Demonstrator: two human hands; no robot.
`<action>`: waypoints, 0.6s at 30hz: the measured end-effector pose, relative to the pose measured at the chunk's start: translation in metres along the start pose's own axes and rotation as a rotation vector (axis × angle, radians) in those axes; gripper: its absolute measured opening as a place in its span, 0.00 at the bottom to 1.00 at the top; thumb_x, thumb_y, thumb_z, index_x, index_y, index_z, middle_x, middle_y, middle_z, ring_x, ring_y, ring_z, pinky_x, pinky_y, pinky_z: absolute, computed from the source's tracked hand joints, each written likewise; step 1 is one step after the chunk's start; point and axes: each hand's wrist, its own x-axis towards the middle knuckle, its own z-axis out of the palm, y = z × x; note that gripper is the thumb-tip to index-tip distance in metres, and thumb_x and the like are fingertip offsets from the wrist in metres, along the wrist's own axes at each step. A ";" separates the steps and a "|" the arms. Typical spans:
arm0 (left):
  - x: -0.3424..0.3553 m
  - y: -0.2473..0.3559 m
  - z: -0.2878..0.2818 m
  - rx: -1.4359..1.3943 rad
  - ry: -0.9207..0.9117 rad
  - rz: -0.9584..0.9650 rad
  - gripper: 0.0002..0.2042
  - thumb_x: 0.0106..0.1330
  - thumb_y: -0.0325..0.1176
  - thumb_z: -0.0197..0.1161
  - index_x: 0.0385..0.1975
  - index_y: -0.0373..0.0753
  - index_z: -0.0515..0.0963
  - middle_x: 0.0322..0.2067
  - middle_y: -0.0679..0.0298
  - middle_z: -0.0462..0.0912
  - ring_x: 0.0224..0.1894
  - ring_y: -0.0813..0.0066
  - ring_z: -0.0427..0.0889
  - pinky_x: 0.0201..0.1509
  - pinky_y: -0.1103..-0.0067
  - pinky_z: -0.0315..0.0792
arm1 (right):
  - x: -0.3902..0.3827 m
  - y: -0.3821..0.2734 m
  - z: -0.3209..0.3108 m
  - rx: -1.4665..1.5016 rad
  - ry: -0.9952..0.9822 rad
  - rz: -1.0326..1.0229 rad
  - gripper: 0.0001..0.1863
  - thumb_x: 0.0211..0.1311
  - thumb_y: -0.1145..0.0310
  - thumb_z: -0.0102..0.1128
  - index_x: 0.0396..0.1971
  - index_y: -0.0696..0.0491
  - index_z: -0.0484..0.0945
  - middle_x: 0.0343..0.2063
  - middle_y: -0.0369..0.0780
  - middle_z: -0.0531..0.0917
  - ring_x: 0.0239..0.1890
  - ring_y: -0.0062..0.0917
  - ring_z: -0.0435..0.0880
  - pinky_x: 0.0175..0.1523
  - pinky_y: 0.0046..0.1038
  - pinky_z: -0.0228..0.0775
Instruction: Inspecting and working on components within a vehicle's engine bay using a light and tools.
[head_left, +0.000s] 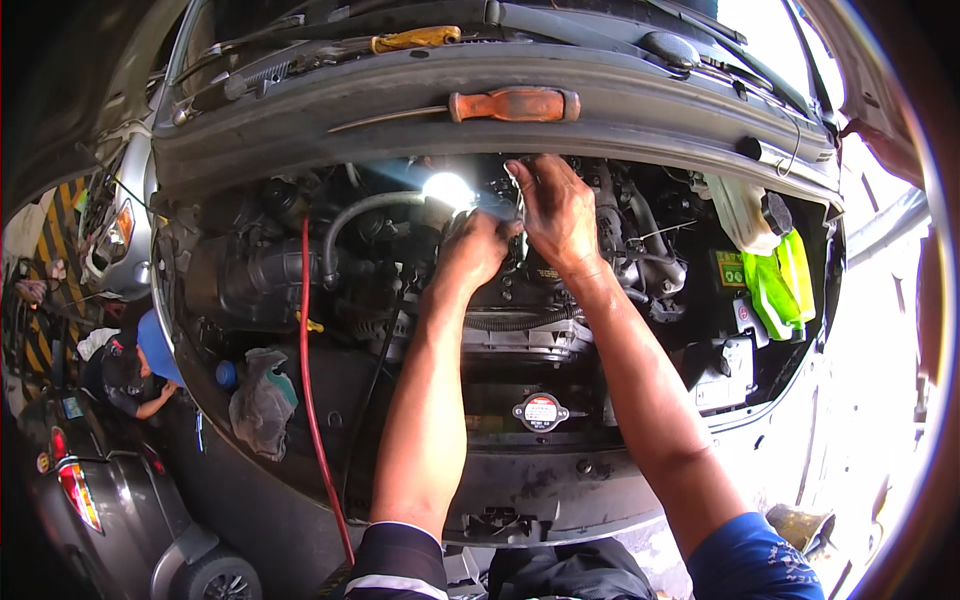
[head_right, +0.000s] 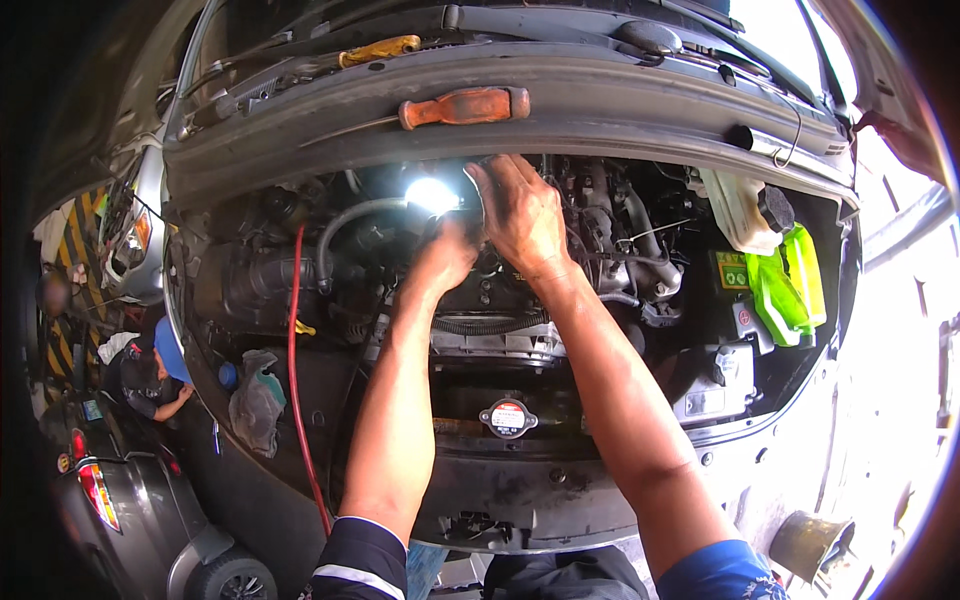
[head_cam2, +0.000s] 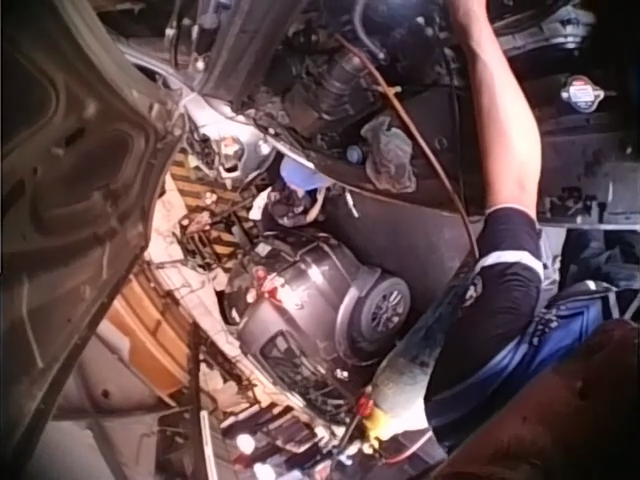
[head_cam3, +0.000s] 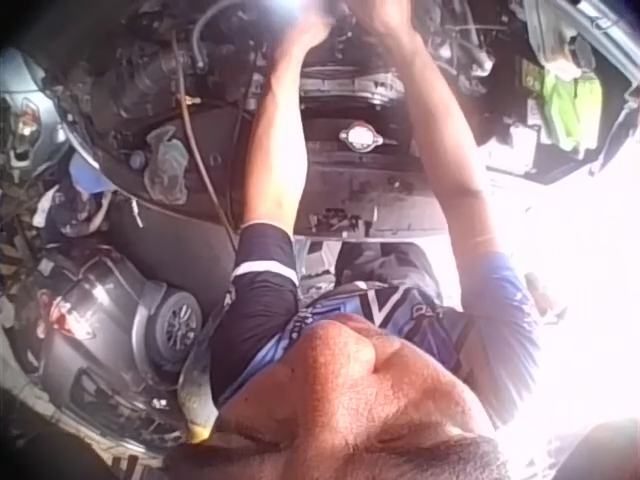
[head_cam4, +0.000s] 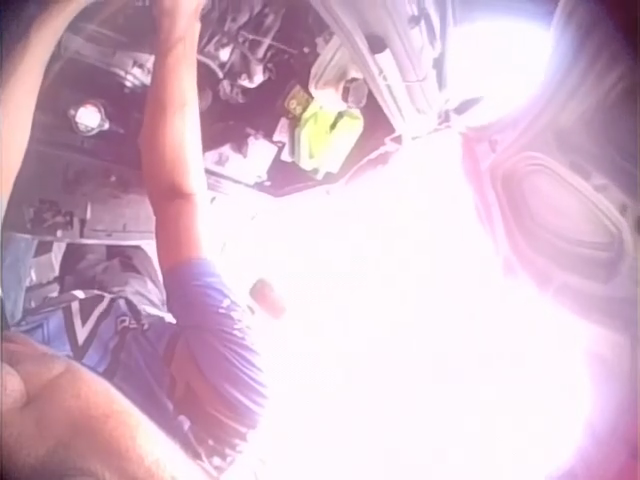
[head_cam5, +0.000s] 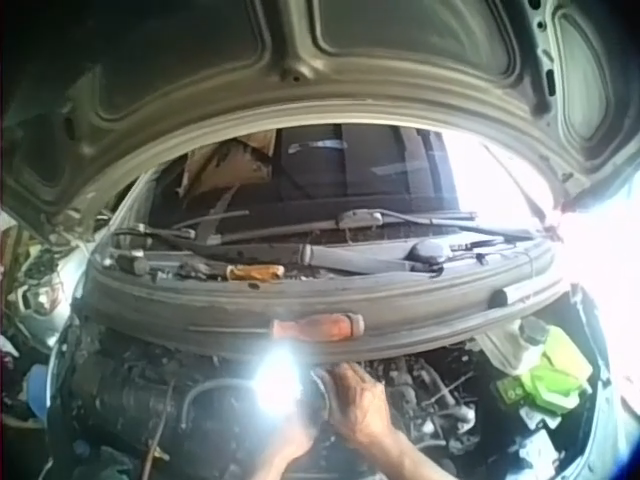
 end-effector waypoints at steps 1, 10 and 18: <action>0.000 0.003 -0.003 0.006 -0.010 0.029 0.11 0.69 0.35 0.66 0.44 0.34 0.81 0.42 0.42 0.85 0.49 0.39 0.82 0.51 0.56 0.75 | 0.001 -0.003 -0.002 0.001 -0.014 0.009 0.13 0.71 0.64 0.63 0.36 0.59 0.76 0.33 0.51 0.83 0.36 0.53 0.84 0.39 0.46 0.76; 0.000 0.018 -0.034 0.007 -0.211 -0.060 0.12 0.72 0.36 0.63 0.45 0.34 0.82 0.43 0.43 0.85 0.50 0.40 0.83 0.52 0.56 0.74 | 0.002 -0.012 -0.005 0.066 -0.198 0.024 0.11 0.75 0.63 0.56 0.42 0.57 0.76 0.34 0.51 0.84 0.40 0.52 0.84 0.44 0.46 0.76; 0.000 0.013 -0.029 -0.004 -0.155 -0.026 0.13 0.73 0.38 0.62 0.46 0.34 0.81 0.43 0.43 0.85 0.49 0.40 0.82 0.52 0.57 0.75 | 0.003 -0.009 -0.004 0.118 -0.278 0.085 0.13 0.75 0.62 0.56 0.40 0.58 0.77 0.36 0.53 0.84 0.42 0.53 0.84 0.46 0.46 0.76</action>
